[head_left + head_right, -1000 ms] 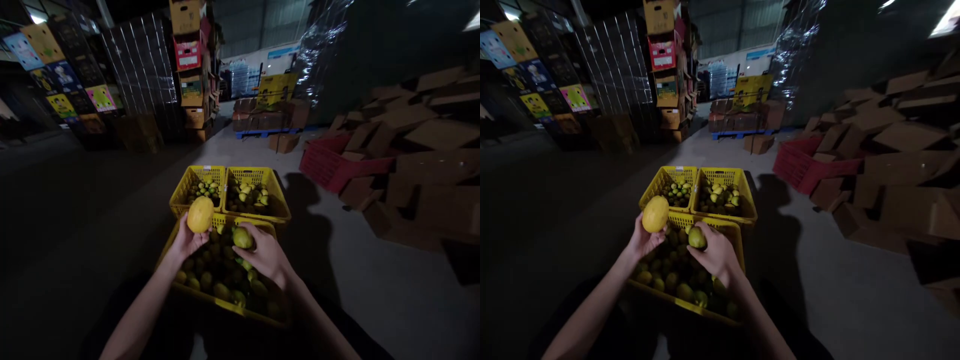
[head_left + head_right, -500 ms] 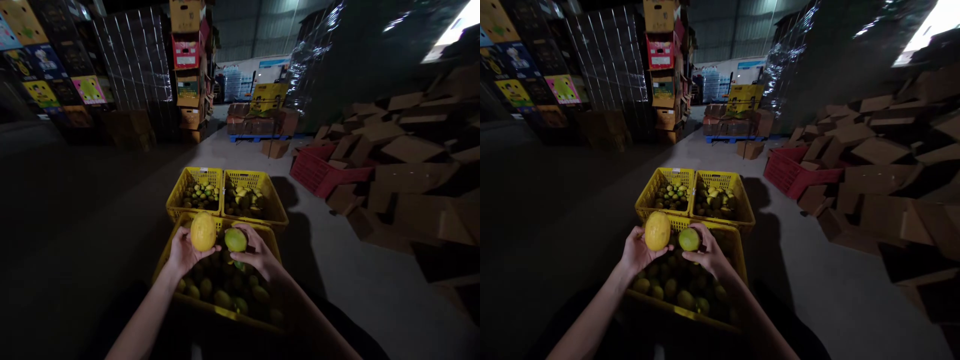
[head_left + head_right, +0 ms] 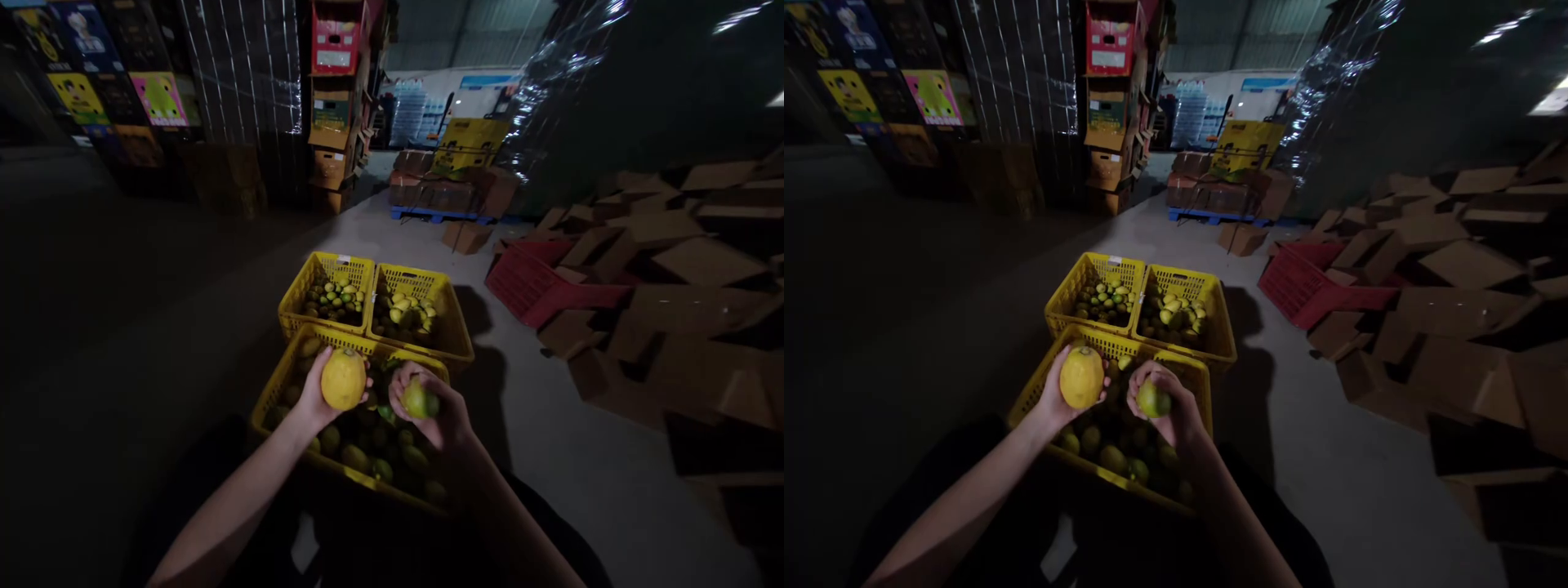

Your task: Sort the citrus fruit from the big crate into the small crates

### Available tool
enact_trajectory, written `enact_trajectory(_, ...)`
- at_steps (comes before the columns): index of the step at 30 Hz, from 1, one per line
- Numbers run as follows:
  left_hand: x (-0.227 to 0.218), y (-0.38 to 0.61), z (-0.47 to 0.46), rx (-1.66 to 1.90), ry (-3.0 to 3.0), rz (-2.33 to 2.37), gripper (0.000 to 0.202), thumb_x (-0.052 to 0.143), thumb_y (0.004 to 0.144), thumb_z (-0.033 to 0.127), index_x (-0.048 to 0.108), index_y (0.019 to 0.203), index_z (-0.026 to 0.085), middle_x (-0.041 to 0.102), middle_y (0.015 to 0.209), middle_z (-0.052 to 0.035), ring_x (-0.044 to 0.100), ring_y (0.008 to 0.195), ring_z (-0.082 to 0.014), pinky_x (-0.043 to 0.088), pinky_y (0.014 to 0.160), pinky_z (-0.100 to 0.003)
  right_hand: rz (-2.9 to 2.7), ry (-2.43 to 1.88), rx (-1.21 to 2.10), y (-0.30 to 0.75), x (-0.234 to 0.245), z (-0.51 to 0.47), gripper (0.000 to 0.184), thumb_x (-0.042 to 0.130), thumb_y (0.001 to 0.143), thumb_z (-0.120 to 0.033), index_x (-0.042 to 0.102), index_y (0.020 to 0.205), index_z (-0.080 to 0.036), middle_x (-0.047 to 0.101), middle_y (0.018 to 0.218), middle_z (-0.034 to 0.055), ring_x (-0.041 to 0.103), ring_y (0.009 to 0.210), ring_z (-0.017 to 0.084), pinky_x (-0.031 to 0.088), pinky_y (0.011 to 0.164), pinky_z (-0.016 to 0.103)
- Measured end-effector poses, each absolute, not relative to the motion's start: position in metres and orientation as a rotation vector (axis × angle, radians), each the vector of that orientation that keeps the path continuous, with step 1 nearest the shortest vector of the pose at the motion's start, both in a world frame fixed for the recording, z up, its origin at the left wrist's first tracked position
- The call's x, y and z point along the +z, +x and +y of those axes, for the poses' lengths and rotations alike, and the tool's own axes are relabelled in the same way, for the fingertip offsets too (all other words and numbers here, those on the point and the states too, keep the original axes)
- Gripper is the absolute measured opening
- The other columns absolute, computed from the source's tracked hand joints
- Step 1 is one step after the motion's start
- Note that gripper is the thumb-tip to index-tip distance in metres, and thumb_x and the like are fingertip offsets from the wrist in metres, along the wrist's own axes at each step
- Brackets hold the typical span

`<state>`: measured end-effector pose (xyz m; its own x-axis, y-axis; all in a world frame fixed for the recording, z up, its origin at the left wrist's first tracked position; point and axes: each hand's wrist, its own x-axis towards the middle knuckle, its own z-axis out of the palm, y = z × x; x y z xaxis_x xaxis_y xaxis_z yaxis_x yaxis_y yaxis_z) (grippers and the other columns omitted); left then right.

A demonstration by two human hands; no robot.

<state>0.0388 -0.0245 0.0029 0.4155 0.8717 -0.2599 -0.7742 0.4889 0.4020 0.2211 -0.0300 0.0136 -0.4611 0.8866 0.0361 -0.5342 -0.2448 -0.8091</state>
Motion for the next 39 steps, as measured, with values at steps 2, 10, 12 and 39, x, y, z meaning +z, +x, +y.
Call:
enact_trajectory(2, -0.001, 0.041, -0.027, 1.019, 0.277, 0.423, 0.04, 0.063, 0.071, 0.049, 0.063, 0.084, 0.012, 0.067, 0.075, -0.0073, 0.065, 0.06, -0.0211, 0.052, 0.05, -0.03, -0.954, -0.564, 1.864, 0.221, 0.014, -0.03, 0.018, 0.057, 0.07, -0.033, 0.063, 0.065, -0.017, 0.052, 0.061, 0.0003, 0.047, 0.045, 0.011, 0.025, 0.042, 0.024)
enact_trajectory(10, -0.009, 0.053, -0.031, 0.989, 0.152, 0.438, 0.031, 0.06, 0.073, 0.042, 0.063, 0.078, 0.012, 0.067, 0.07, -0.0069, 0.064, 0.061, -0.0197, 0.052, 0.056, -0.03, -0.816, -0.74, 1.861, 0.209, 0.01, -0.025, 0.021, 0.06, 0.072, -0.037, 0.061, 0.065, -0.018, 0.055, 0.062, -0.0001, 0.048, 0.048, 0.011, 0.031, 0.043, 0.022)
enact_trajectory(12, -0.012, 0.056, -0.03, 1.073, 0.022, 0.454, 0.027, 0.06, 0.074, 0.039, 0.063, 0.08, 0.012, 0.068, 0.073, -0.0063, 0.065, 0.068, -0.0186, 0.052, 0.065, -0.03, -0.701, -0.816, 1.821, 0.206, 0.007, -0.021, 0.021, 0.06, 0.075, -0.04, 0.061, 0.068, -0.02, 0.058, 0.067, -0.0002, 0.053, 0.053, 0.011, 0.037, 0.047, 0.022)
enact_trajectory(39, -0.003, 0.053, -0.025, 1.186, 0.485, 0.767, 0.025, 0.075, 0.066, 0.02, 0.063, 0.087, 0.015, 0.067, 0.083, -0.0034, 0.063, 0.081, -0.0168, 0.048, 0.083, -0.029, -1.699, -0.968, 0.608, 0.197, -0.005, -0.047, 0.064, 0.08, 0.059, -0.033, 0.051, 0.116, -0.023, 0.061, 0.109, 0.0086, 0.059, 0.099, 0.027, 0.048, 0.091, 0.043)
